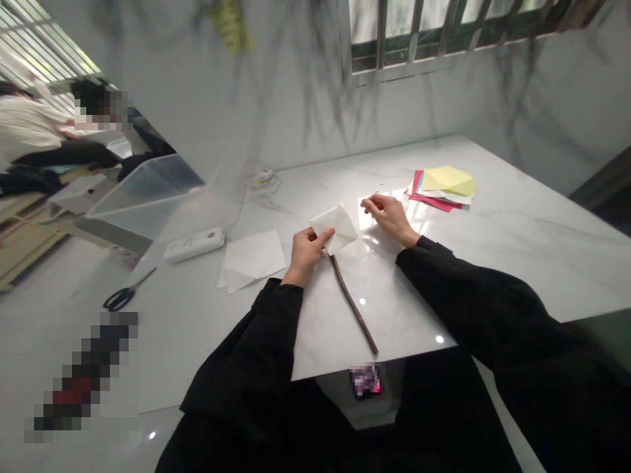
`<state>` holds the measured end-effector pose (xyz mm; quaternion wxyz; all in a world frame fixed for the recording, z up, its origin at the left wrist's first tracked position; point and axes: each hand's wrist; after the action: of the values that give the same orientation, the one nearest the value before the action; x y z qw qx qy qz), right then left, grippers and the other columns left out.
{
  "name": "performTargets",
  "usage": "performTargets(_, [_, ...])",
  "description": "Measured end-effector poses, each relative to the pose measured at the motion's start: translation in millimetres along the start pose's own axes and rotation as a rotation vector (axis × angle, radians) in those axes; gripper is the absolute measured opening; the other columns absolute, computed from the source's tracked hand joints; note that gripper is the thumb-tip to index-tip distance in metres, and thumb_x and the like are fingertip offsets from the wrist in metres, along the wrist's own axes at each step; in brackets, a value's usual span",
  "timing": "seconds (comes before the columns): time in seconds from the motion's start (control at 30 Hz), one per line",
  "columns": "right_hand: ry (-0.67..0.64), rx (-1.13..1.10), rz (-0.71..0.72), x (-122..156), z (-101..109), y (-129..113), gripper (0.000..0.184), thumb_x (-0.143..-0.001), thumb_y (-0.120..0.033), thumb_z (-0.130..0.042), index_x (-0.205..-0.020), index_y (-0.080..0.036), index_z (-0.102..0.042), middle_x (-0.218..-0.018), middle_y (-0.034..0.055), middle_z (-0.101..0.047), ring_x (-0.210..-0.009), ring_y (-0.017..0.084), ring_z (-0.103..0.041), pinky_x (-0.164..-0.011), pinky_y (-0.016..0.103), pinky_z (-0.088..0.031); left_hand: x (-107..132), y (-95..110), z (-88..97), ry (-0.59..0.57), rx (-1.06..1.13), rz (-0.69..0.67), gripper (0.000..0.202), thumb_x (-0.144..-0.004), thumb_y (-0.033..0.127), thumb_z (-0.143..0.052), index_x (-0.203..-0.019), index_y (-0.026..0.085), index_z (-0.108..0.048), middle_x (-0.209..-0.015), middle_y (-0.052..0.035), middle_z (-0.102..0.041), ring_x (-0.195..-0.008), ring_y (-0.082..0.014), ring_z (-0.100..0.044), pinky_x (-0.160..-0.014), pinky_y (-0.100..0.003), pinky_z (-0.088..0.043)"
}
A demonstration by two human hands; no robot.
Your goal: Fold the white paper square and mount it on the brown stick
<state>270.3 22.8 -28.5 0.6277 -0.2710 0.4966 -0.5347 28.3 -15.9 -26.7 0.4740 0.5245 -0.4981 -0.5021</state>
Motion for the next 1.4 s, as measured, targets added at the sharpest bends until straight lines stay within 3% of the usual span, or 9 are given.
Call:
performTargets(0.1, [0.153,0.233,-0.062,-10,20,21,0.026,-0.095,-0.037,-0.065,-0.104,-0.016,-0.079,-0.102,0.0111,-0.08,-0.091,0.024,-0.071,-0.092,0.036,-0.053,-1,-2,-0.1,0.011,0.029,0.003,0.062,-0.058,0.06,-0.099,-0.092,0.012,-0.082,-0.094,-0.0132,-0.082,-0.083,-0.0247,-0.074,-0.079,-0.035,-0.057])
performTargets(0.17, [0.171,0.347,-0.14,-15,27,33,0.029,-0.092,-0.029,-0.066,-0.113,-0.013,-0.079,-0.105,0.0139,-0.08,-0.095,0.026,-0.071,-0.095,0.038,-0.052,-1,-3,-0.1,0.017,0.04,-0.004,0.061,-0.06,0.061,-0.098,-0.093,0.012,-0.082,-0.095,-0.0129,-0.083,-0.084,-0.0247,-0.074,-0.08,-0.035,-0.058])
performTargets(0.43, [0.117,0.553,-0.178,-41,14,44,0.037,-0.09,-0.039,-0.07,-0.115,-0.016,-0.084,-0.115,0.0151,-0.081,-0.106,0.029,-0.072,-0.097,0.039,-0.053,-4,-9,1.1,0.015,0.018,-0.038,0.064,-0.063,0.064,-0.096,-0.097,0.012,-0.082,-0.1,-0.0142,-0.083,-0.088,-0.0264,-0.076,-0.081,-0.036,-0.058])
performTargets(0.67, [0.174,0.533,-0.246,-58,8,41,0.029,-0.087,-0.037,-0.074,-0.108,-0.022,-0.087,-0.11,0.0127,-0.083,-0.103,0.031,-0.074,-0.091,0.039,-0.053,-6,-14,1.1,-0.001,-0.029,-0.074,0.062,-0.067,0.065,-0.094,-0.097,0.012,-0.083,-0.105,-0.015,-0.083,-0.091,-0.0288,-0.076,-0.084,-0.038,-0.059])
performTargets(0.8, [0.194,0.52,-0.23,-61,8,45,0.022,-0.087,-0.031,-0.073,-0.1,-0.019,-0.086,-0.103,0.0149,-0.083,-0.099,0.033,-0.074,-0.088,0.04,-0.054,-7,-17,0.7,-0.02,-0.047,-0.099,0.063,-0.069,0.066,-0.092,-0.1,0.012,-0.082,-0.108,-0.0154,-0.083,-0.093,-0.029,-0.077,-0.085,-0.039,-0.059])
performTargets(0.9, [0.208,0.501,-0.151,-59,7,48,0.018,-0.09,-0.025,-0.07,-0.099,-0.016,-0.083,-0.102,0.0155,-0.082,-0.097,0.031,-0.074,-0.09,0.04,-0.054,-9,-20,1.2,-0.027,-0.048,-0.114,0.065,-0.069,0.067,-0.091,-0.102,0.011,-0.081,-0.109,-0.0162,-0.083,-0.094,-0.0289,-0.077,-0.086,-0.038,-0.059])
performTargets(1.07, [0.101,0.444,0.02,-42,1,36,0.01,-0.09,-0.015,-0.068,-0.091,-0.019,-0.076,-0.095,0.0107,-0.081,-0.088,0.026,-0.073,-0.089,0.037,-0.054,-10,-22,1.9,-0.026,-0.032,-0.131,0.066,-0.069,0.067,-0.092,-0.102,0.011,-0.081,-0.11,-0.0164,-0.083,-0.093,-0.0275,-0.076,-0.085,-0.036,-0.058])
performTargets(1.23, [0.108,0.278,0.014,-22,-4,19,0.013,-0.092,-0.025,-0.072,-0.104,-0.019,-0.076,-0.084,0.0057,-0.081,-0.079,0.022,-0.075,-0.085,0.035,-0.056,-9,-20,1.0,-0.035,-0.005,-0.13,0.068,-0.065,0.067,-0.094,-0.102,0.01,-0.081,-0.109,-0.0165,-0.083,-0.093,-0.0271,-0.076,-0.086,-0.036,-0.058])
performTargets(1.4, [0.108,0.074,-0.081,-10,-2,19,0.019,-0.088,-0.036,-0.079,-0.087,-0.017,-0.078,-0.072,0.0057,-0.078,-0.067,0.019,-0.072,-0.076,0.033,-0.058,-7,-18,-0.6,-0.041,0.025,-0.112,0.069,-0.062,0.066,-0.096,-0.099,0.01,-0.081,-0.106,-0.0164,-0.083,-0.091,-0.0273,-0.076,-0.085,-0.037,-0.059])
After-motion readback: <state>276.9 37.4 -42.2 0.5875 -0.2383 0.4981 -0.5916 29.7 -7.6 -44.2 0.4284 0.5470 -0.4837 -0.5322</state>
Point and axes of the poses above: each hand's wrist, its own x-axis away from the middle knuckle, its own z-axis out of the back of the hand, y = z × x
